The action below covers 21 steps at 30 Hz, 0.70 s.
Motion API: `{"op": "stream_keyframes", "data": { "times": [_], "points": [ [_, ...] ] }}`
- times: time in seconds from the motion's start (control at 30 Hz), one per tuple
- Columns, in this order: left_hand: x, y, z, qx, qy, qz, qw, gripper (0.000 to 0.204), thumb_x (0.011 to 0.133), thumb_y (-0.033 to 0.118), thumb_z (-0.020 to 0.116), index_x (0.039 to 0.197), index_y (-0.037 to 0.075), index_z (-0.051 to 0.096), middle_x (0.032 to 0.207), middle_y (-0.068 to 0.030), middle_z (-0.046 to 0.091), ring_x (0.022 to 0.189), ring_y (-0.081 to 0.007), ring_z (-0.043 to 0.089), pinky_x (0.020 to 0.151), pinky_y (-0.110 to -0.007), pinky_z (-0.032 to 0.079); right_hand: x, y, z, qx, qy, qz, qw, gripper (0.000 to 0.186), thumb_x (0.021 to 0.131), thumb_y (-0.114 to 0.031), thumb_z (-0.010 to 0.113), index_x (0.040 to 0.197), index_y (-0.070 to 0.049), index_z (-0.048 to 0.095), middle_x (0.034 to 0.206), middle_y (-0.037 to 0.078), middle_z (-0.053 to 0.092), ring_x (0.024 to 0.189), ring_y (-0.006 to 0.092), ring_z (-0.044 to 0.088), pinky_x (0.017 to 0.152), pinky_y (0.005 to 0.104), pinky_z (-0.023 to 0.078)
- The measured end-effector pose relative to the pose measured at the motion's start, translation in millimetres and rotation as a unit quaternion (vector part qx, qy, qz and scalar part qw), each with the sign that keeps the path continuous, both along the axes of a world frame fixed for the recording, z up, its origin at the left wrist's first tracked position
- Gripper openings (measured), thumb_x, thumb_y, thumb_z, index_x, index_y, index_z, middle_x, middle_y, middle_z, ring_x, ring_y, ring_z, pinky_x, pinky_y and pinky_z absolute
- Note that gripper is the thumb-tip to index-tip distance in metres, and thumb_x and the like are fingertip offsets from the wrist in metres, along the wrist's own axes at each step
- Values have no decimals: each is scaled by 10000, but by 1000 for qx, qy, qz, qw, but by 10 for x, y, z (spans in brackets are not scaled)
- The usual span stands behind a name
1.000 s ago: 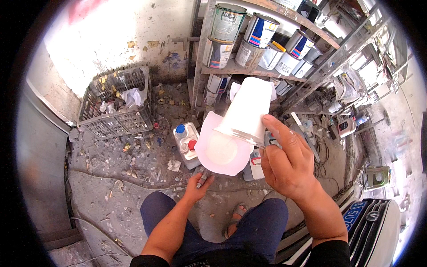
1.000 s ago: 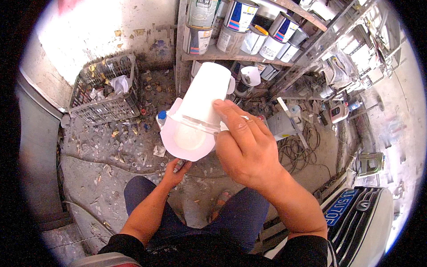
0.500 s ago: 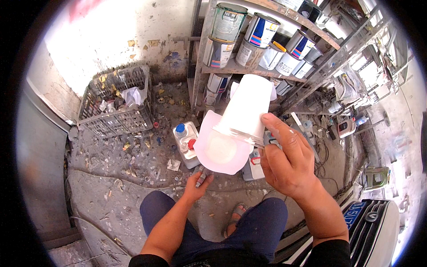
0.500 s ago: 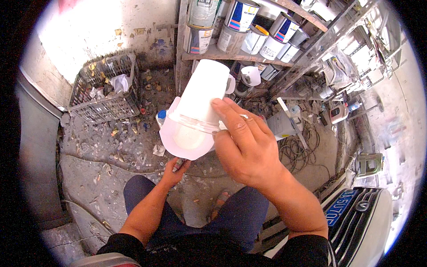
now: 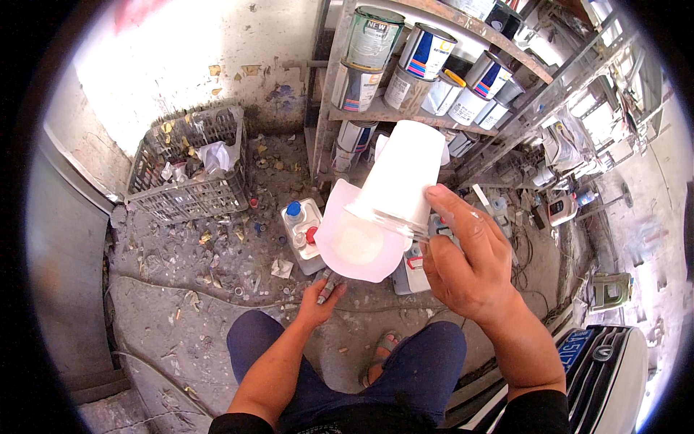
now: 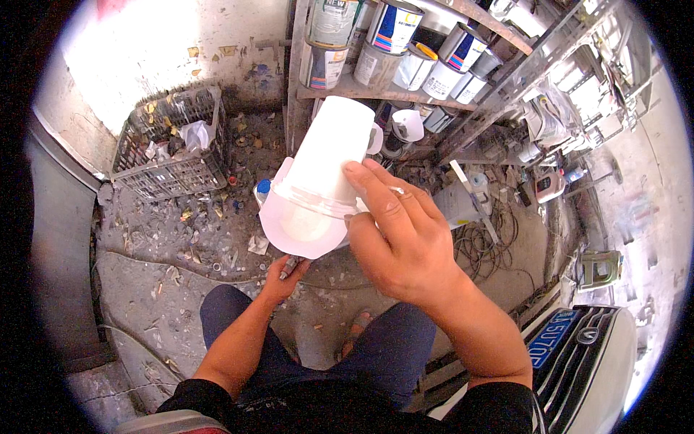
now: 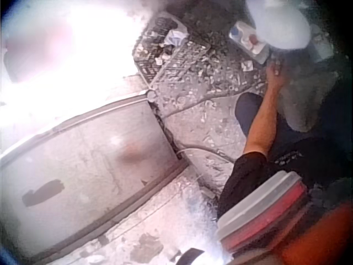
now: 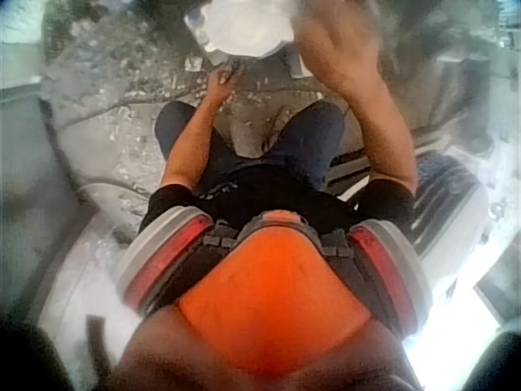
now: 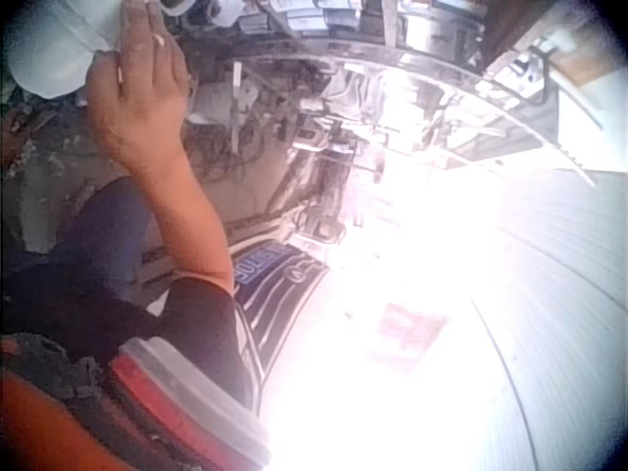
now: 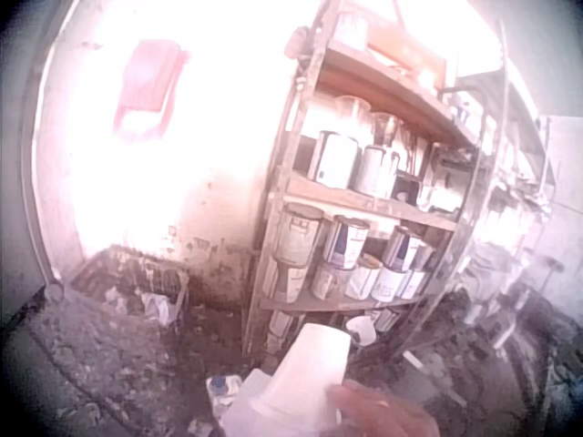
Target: The person prepares paint by pouring a white liquid from a bucket into a funnel and then into a spray gun cup. They then walk to a white car and spray paint the hood, which is partially covered with blue plastic sheeting and masking tape.
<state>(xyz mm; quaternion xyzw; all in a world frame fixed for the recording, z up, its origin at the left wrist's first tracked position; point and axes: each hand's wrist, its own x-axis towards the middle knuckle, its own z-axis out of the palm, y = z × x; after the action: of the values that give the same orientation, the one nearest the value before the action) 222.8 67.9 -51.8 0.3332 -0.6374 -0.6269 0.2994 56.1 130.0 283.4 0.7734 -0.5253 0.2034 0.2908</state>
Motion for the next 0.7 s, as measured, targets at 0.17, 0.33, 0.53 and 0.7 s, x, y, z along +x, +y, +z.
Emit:
{"op": "stream_keyframes", "data": {
  "times": [0.17, 0.33, 0.53, 0.7],
  "points": [
    [12, -3, -51, -3, 9, 5, 1000, 208, 837, 199, 655, 827, -3, 604, 649, -9, 546, 633, -77, 462, 576, -281, 416, 6, -1, -13, 1, 8, 3, 1000, 141, 664, -64, 617, 682, -12, 487, 1148, 201, 565, 1007, 329, 606, 773, 377, 507],
    [1, 0, -35, 16, 17, 5, 1000, 203, 840, 195, 653, 839, -3, 605, 669, -17, 561, 653, -79, 475, 592, -280, 424, 2, 11, -13, 2, 7, -1, 1000, 133, 665, -61, 615, 689, -14, 493, 1149, 196, 568, 1002, 326, 609, 775, 378, 507],
    [-2, 15, 1, -7, 19, 5, 1000, 214, 843, 204, 654, 852, -3, 602, 680, -16, 565, 662, -78, 475, 592, -278, 421, -4, 25, -29, -1, 7, -2, 1000, 135, 660, -62, 617, 691, -13, 495, 1142, 195, 571, 1001, 324, 611, 783, 382, 507],
    [0, 22, 82, -18, 4, 4, 1000, 209, 844, 205, 653, 848, 2, 605, 684, -13, 570, 670, -76, 478, 600, -275, 419, -14, 38, -17, 0, 7, -4, 1000, 143, 660, -63, 622, 689, -14, 492, 1141, 195, 572, 1003, 324, 611, 784, 382, 506]
  ]
}}
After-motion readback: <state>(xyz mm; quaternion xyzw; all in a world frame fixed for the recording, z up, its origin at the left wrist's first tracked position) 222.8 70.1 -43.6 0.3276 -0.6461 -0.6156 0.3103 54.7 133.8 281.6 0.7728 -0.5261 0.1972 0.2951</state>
